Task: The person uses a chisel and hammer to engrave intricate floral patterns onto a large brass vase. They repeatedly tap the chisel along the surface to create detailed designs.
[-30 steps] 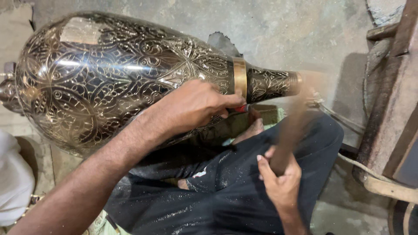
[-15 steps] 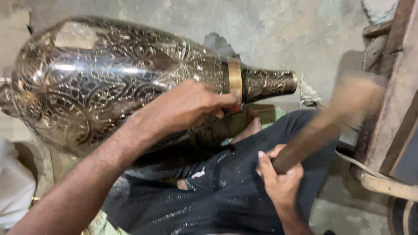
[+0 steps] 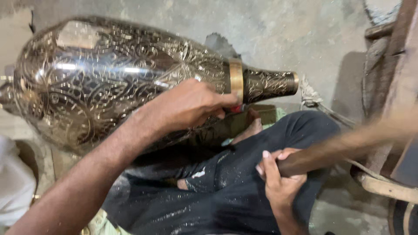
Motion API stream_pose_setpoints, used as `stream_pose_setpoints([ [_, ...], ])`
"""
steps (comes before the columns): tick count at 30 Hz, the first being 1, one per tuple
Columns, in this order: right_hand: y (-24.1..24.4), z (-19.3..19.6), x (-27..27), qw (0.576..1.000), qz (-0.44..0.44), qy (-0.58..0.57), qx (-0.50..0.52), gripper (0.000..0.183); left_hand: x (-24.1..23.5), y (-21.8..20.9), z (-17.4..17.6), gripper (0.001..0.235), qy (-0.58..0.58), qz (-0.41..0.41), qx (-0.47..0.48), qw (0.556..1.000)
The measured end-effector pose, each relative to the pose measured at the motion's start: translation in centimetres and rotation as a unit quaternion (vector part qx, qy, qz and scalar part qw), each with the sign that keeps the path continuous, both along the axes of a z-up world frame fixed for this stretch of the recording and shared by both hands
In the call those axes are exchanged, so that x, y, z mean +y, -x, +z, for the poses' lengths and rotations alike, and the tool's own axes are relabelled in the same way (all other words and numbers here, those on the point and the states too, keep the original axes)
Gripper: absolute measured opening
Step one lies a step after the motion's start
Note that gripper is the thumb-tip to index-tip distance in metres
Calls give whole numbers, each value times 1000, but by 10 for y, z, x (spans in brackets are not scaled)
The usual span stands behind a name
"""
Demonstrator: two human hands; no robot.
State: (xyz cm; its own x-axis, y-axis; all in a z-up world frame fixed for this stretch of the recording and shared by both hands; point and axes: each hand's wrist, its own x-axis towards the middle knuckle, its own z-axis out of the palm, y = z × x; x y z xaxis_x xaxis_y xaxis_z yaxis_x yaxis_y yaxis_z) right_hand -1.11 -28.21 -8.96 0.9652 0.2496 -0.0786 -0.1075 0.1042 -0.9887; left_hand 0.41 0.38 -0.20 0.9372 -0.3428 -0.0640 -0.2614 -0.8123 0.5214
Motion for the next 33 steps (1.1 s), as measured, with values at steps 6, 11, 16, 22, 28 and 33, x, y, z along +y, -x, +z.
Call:
stream_pose_setpoints([
  [6,-3,-8,-4,983,38,181,-16,18,-1,-4,9,22,-21,-4,28,999],
  [11,-3,-19,-6,975,96,183,-82,18,0,-5,12,27,-23,-13,24,999],
  [16,-3,-17,-8,955,123,233,-135,18,-2,-5,11,32,-32,-11,23,999],
  [22,-6,-15,-12,953,140,253,-86,19,-2,-9,13,32,-13,-8,38,999],
  [28,-4,-24,-11,936,139,313,-80,17,1,-5,7,42,-6,-23,18,1000],
  [33,-7,-19,-13,973,123,196,-21,16,6,-6,3,37,-6,-51,-17,999],
])
